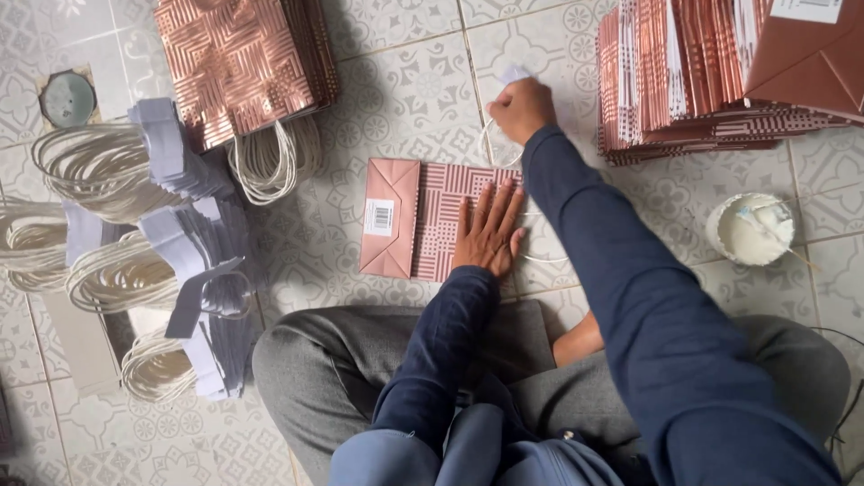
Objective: The person sits on the floor and assembles patterned gift bags by attaching white paper handles. They apply glue from a small container to the handle tabs and press them onto the bag, then stack the finished items.
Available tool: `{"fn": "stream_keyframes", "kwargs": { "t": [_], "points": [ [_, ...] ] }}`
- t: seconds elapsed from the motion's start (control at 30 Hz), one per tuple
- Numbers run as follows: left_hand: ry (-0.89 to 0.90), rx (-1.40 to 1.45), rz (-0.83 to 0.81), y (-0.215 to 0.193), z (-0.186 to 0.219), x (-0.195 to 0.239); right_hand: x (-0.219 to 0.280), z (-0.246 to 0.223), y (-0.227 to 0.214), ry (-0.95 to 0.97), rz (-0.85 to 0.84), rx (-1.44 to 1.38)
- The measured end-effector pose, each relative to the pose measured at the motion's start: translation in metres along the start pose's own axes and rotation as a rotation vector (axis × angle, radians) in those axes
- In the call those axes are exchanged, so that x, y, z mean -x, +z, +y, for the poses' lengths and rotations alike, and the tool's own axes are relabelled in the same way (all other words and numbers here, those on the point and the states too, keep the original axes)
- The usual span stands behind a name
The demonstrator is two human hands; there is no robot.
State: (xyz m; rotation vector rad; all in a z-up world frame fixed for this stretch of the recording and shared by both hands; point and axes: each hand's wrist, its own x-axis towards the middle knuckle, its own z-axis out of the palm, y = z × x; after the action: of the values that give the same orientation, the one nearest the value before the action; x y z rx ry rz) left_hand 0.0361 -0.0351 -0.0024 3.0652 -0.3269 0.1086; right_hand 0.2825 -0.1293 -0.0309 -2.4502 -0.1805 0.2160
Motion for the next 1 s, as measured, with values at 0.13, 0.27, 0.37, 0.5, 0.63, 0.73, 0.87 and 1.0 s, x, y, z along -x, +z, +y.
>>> {"fn": "stream_keyframes", "kwargs": {
  "t": [0.13,0.27,0.37,0.5,0.63,0.73,0.87,1.0],
  "points": [
    [0.000,-0.041,0.007,0.019,-0.001,-0.001,0.084,-0.111,-0.123,0.063,-0.174,-0.402],
    [-0.016,0.194,-0.077,0.048,-0.015,-0.009,0.185,-0.146,-0.211,-0.052,-0.176,-0.562],
    [-0.037,0.334,-0.169,0.036,-0.040,-0.038,0.240,-0.113,-0.225,-0.002,-0.149,-0.795],
    [-0.083,0.122,-0.065,0.032,-0.072,-0.068,0.279,-0.051,-0.205,0.080,-0.031,-1.053],
    [-0.081,0.081,-0.130,0.019,-0.089,-0.095,0.279,-0.063,-0.214,-0.015,0.169,-0.911],
    [-0.007,0.284,-0.220,-0.063,-0.101,-0.098,0.274,-0.057,-0.226,-0.133,0.318,-0.939],
    [0.208,0.326,0.261,-0.185,-0.097,-0.040,0.280,-0.037,-0.236,-0.185,0.418,-1.089],
    [0.248,0.118,0.543,-0.213,-0.081,0.035,0.283,-0.026,-0.243,-0.196,0.416,-1.123]
  ]
}}
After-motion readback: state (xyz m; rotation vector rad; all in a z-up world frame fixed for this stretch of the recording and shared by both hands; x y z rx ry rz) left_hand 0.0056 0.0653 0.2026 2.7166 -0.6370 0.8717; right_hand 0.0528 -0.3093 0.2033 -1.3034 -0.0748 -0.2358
